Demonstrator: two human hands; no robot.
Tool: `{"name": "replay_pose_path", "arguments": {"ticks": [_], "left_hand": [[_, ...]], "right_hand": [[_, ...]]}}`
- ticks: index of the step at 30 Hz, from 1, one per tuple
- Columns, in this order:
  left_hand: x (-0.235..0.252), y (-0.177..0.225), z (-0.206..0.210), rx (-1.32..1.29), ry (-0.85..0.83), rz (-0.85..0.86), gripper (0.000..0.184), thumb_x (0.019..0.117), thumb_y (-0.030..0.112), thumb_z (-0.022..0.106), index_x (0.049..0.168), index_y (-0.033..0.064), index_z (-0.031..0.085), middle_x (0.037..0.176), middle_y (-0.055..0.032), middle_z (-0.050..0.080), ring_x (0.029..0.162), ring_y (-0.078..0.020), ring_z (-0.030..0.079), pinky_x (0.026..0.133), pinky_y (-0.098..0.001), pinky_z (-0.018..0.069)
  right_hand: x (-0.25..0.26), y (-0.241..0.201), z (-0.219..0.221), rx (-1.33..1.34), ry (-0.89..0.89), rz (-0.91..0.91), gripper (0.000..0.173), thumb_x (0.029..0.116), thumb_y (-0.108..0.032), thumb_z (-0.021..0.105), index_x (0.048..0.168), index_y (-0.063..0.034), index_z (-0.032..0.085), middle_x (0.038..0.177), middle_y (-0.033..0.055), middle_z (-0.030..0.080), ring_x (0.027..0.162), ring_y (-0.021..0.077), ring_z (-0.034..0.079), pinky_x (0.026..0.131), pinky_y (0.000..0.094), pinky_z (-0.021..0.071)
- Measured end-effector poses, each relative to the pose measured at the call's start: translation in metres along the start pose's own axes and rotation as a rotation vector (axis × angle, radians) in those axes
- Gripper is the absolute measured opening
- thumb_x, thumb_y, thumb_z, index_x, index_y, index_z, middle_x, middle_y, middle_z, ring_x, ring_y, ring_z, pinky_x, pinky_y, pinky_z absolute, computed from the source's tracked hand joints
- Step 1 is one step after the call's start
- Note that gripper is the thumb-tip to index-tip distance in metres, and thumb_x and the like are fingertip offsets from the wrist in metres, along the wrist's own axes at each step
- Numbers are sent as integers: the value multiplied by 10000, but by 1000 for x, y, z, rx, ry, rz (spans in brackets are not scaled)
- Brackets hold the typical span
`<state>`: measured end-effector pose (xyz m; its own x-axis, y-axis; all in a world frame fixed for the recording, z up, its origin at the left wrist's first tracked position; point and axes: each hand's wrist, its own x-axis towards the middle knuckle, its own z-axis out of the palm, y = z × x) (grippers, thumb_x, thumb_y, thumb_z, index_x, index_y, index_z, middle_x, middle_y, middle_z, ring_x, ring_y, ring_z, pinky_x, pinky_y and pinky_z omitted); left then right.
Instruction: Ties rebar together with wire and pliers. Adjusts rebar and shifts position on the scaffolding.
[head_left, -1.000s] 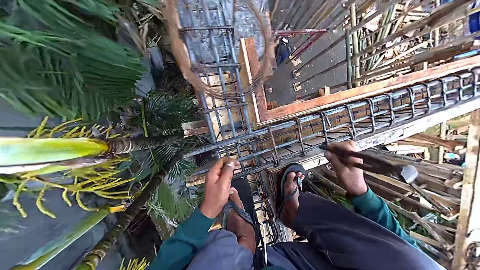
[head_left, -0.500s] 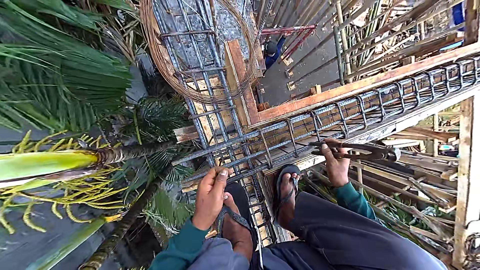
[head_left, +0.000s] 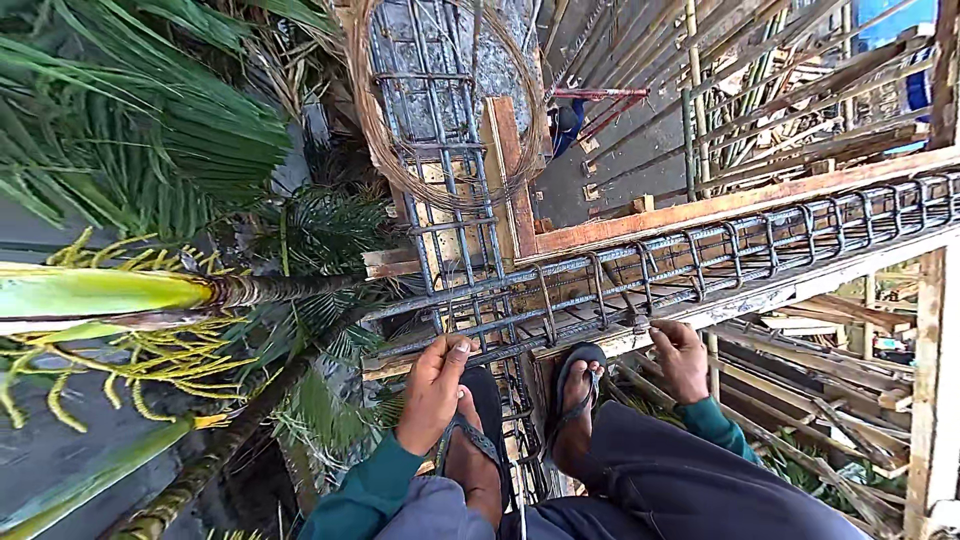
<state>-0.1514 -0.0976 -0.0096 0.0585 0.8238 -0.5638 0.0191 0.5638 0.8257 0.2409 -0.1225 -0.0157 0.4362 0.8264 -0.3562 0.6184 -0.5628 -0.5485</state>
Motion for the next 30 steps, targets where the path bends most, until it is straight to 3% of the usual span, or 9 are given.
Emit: {"name": "replay_pose_path", "arguments": {"ticks": [3,8,12,14,18,20,24,27,30], "left_hand": [[1,0,-1,-2,8,13,217,1056,173,452,1045,107,659,672,122,484,488,10,377,459,-153,336],[-2,0,0,35,-8,25,225,1058,183,453,1043,103,663,701,122,510,517,20,396,487,-152,347],[-7,2,3,59,2,16,222,1055,180,454,1037,100,661,692,117,493,517,17,391,490,-160,347],[-10,2,2,54,17,15,220,1055,177,459,1041,94,662,693,117,500,514,18,392,487,-156,348],[-17,-2,-2,52,42,-5,231,1060,176,455,1054,79,665,726,106,540,526,19,424,494,-148,371],[-18,-5,-3,54,51,-5,225,1059,175,461,1048,81,665,745,105,559,538,26,432,503,-138,369],[-17,-4,-2,79,38,-4,226,1062,183,465,1041,79,664,733,97,548,538,20,437,507,-147,377],[-18,-3,1,93,16,13,227,1060,185,458,1035,82,659,726,101,533,546,19,444,519,-148,385],[-19,-3,2,93,18,31,227,1055,180,460,1025,80,661,744,103,550,573,27,462,545,-146,399]], "right_hand": [[16,-40,-18,-107,-16,-205,244,989,-190,604,1085,-7,735,1034,158,664,879,208,655,759,370,563],[53,-119,-2,-266,-245,-644,205,955,-139,664,1105,-25,744,1055,166,674,969,311,666,849,508,573],[78,-161,39,-493,-441,-805,386,916,-122,732,1300,-103,692,1257,175,648,1128,423,613,908,629,524],[84,-162,59,-577,-473,-875,338,882,-116,767,1217,-91,729,1233,167,661,1121,436,612,888,649,516],[80,-146,80,-706,-450,-963,113,936,-123,694,995,-38,740,1012,162,692,1020,393,651,831,574,536],[71,-140,84,-732,-446,-964,111,926,-85,676,962,7,724,985,193,698,999,402,674,841,566,554],[60,-130,99,-815,-510,-914,141,930,-20,647,1025,64,710,1034,243,695,1006,427,692,860,565,569],[57,-147,104,-958,-692,-721,213,973,-1,593,1146,51,705,1182,240,669,1041,429,682,855,578,564],[59,-183,89,-971,-798,-464,196,999,-97,586,1082,18,722,1164,237,692,1025,447,690,818,651,555]]}}
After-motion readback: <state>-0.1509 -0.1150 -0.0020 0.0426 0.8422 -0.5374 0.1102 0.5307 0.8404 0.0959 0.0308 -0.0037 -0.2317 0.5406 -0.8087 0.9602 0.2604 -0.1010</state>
